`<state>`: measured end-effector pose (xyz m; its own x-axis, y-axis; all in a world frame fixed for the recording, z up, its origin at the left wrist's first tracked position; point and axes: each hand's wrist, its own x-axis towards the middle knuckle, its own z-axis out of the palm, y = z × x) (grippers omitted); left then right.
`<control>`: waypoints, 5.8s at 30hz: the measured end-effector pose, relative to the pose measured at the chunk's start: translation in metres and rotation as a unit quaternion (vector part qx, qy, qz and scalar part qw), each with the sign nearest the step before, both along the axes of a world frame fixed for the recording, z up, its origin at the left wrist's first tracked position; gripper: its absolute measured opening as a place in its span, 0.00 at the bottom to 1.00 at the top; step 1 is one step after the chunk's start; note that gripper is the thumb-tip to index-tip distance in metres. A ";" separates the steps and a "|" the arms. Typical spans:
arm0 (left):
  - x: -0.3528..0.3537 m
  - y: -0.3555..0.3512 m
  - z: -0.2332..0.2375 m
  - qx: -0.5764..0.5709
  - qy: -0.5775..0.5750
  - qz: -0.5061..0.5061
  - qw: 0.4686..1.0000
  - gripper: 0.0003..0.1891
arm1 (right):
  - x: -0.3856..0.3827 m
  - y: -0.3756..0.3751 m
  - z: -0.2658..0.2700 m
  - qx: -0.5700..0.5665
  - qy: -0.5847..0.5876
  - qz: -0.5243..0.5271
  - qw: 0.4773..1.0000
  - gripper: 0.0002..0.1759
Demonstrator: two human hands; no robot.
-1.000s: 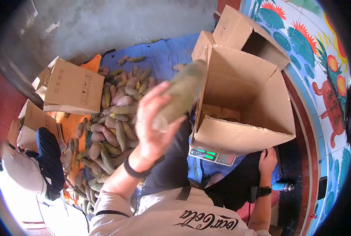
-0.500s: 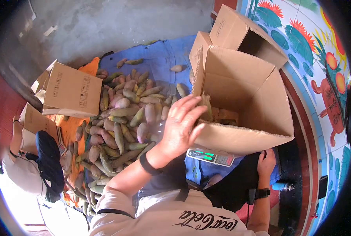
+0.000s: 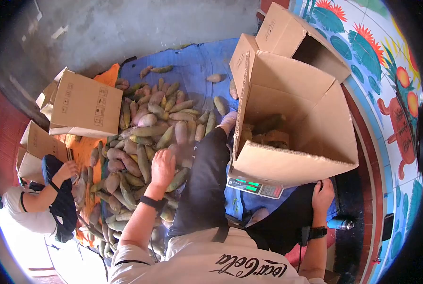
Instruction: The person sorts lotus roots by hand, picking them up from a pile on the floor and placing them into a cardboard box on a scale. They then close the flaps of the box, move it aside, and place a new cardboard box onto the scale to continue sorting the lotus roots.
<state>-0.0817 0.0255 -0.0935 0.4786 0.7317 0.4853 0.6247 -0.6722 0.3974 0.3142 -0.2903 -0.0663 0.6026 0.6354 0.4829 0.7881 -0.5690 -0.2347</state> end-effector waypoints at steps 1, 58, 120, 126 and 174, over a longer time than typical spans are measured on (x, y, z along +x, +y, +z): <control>-0.014 0.002 -0.022 -0.050 0.059 0.028 0.997 0.10 | 0.000 0.001 0.001 -0.001 -0.001 0.000 1.000 0.10; -0.211 -0.071 -0.321 -0.503 0.283 0.218 0.787 0.39 | 0.012 -0.002 -0.011 -0.039 -0.052 0.004 0.998 0.05; 0.109 -0.025 0.195 -0.389 -0.300 -0.311 0.814 0.25 | -0.005 0.002 0.009 0.005 0.027 -0.019 0.999 0.10; 0.078 0.000 0.157 -0.398 -0.299 -0.225 0.838 0.17 | 0.001 -0.005 0.002 0.005 0.019 -0.025 0.999 0.09; -0.229 -0.013 -0.245 -0.380 0.403 0.161 0.817 0.25 | -0.002 0.005 0.005 -0.068 0.040 -0.069 0.994 0.13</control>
<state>-0.3103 0.0128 -0.3386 0.1411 0.8260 -0.5457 0.9853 -0.1707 -0.0036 0.3125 -0.2854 -0.0612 0.7221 0.6000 0.3444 0.6818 -0.7016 -0.2071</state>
